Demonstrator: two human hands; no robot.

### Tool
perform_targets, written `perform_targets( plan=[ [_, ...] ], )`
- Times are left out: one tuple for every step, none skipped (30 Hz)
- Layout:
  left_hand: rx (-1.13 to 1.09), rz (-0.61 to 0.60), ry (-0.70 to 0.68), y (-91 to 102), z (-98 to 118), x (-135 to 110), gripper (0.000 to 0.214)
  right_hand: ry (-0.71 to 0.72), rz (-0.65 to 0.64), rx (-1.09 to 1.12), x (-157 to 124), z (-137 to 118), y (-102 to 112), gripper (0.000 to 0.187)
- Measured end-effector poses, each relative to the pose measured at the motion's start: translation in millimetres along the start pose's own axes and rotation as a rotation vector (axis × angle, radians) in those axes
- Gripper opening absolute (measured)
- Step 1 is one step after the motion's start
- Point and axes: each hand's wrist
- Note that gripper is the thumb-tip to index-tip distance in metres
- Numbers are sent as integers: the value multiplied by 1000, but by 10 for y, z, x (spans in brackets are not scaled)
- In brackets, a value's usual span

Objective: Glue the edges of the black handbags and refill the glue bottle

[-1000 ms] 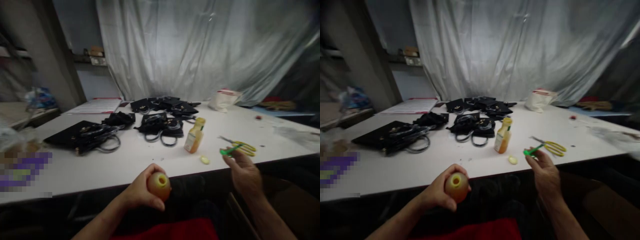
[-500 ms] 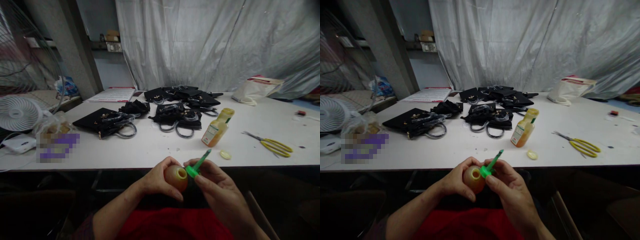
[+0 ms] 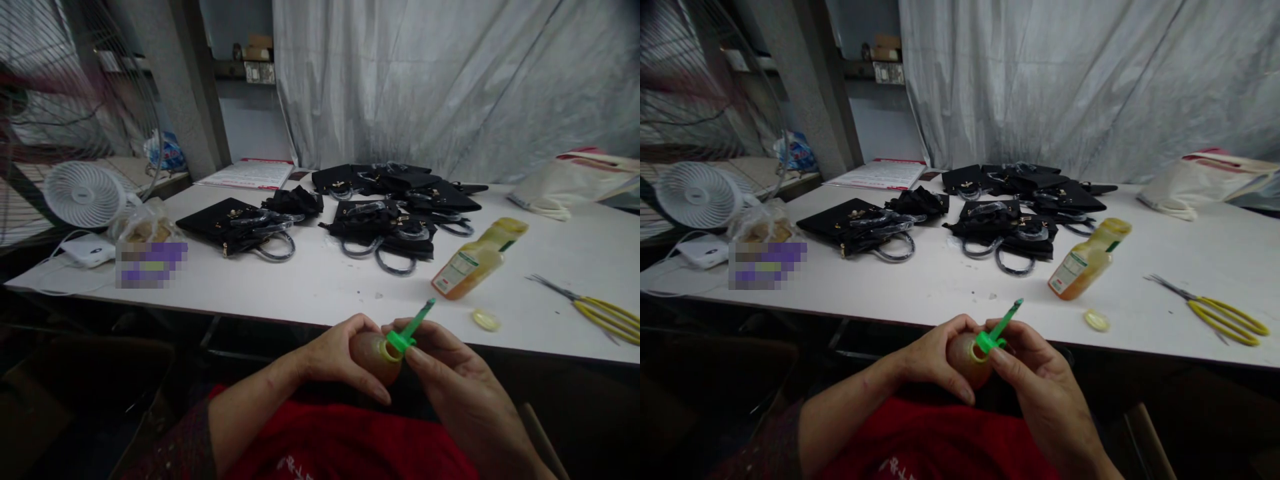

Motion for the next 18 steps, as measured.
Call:
perform_targets(
  plan=[
    [9, 7, 1, 1, -5, 0, 86, 4, 2, -13, 3, 5, 10, 34],
    [20, 14, 4, 1, -6, -1, 86, 11, 4, -28, 6, 13, 22, 35],
    [29, 19, 11, 0, -2, -4, 85, 22, 7, -47, 8, 25, 36, 35],
    [38, 22, 21, -1, 6, -7, 84, 34, 7, -69, 8, 38, 52, 35],
    [43, 23, 34, -2, 18, -12, 84, 48, 8, -93, 8, 53, 67, 34],
    [45, 25, 48, -5, 30, -17, 84, 64, 6, -116, 7, 67, 82, 34],
    [46, 29, 58, -8, 44, -21, 84, 78, 5, -139, 5, 79, 95, 34],
    [45, 33, 65, -11, 56, -25, 84, 92, 3, -162, 2, 88, 107, 34],
    [45, 36, 72, -14, 67, -27, 84, 105, -1, -188, 0, 93, 117, 33],
    [47, 39, 77, -17, 76, -28, 83, 122, -6, -214, -4, 93, 125, 33],
    [48, 43, 82, -20, 81, -29, 83, 138, -12, -243, -8, 90, 130, 32],
    [49, 46, 88, -22, 83, -28, 83, 158, -20, -275, -12, 84, 133, 31],
    [47, 47, 93, -24, 84, -27, 83, 181, -24, -308, -17, 77, 132, 30],
    [45, 47, 99, -24, 82, -25, 83, 211, -25, -341, -22, 68, 129, 29],
    [44, 46, 103, -25, 80, -24, 83, 237, -22, -373, -25, 60, 124, 29],
    [41, 44, 105, -24, 78, -24, 83, 260, -19, -403, -28, 53, 117, 29],
    [41, 44, 104, -23, 76, -24, 83, 275, -17, -429, -29, 47, 110, 28],
    [43, 47, 102, -22, 76, -25, 83, 284, -18, -452, -29, 41, 105, 28]
  ],
)
Point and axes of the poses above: each hand's wrist, its own x-axis towards the middle knuckle, its own y-axis out of the back of the hand, z = x × y, and after that the axes turned 3 degrees about x, right-handed
